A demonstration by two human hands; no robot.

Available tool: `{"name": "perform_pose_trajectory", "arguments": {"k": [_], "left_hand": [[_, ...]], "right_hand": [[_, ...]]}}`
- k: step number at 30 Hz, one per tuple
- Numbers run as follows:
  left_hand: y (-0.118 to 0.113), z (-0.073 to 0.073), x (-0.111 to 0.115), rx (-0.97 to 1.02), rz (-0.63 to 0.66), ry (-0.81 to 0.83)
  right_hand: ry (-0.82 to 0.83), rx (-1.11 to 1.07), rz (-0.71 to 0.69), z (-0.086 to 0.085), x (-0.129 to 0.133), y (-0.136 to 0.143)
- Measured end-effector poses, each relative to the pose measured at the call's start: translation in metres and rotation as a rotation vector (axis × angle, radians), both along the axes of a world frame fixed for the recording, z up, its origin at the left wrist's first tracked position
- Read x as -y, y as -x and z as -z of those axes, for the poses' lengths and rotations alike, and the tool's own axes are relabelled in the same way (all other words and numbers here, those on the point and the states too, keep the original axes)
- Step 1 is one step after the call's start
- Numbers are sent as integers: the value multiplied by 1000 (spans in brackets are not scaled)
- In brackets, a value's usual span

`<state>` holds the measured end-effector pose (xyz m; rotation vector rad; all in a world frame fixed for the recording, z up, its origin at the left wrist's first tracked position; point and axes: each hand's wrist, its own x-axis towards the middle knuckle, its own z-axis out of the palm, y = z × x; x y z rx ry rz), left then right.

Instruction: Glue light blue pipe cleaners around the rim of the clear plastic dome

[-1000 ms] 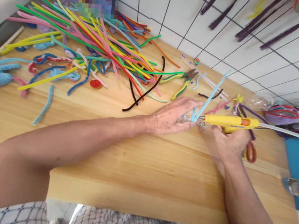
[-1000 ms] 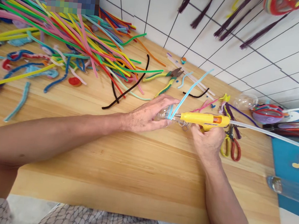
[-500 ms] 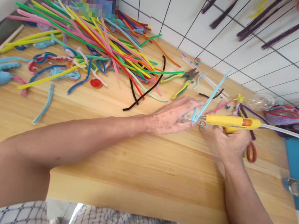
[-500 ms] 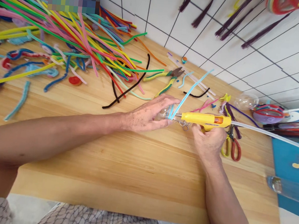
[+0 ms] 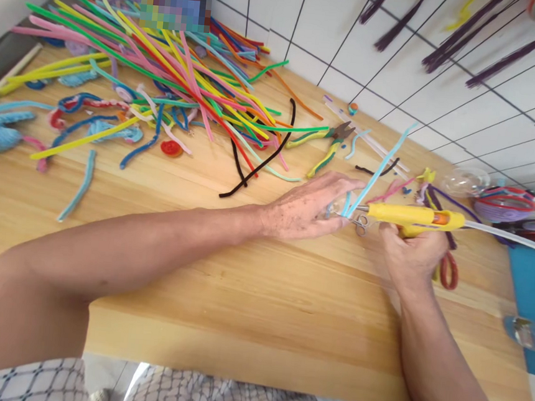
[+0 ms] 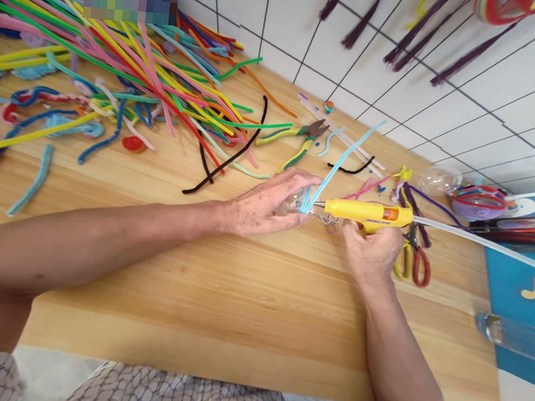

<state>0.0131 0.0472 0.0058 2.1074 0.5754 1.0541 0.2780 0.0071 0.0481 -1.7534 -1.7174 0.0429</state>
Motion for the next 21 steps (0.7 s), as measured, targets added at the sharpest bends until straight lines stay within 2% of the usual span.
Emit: {"name": "perform_pose_trajectory", "arguments": {"k": [9, 16, 21], "left_hand": [[0, 0, 1, -15, -4, 7], [1, -3, 2, -30, 2, 22], [-1, -1, -1, -31, 12, -28]], "right_hand": [[28, 8, 56, 2, -1, -4], [10, -3, 36, 0, 0, 1], [-7, -23, 5, 3, 1, -2]]}}
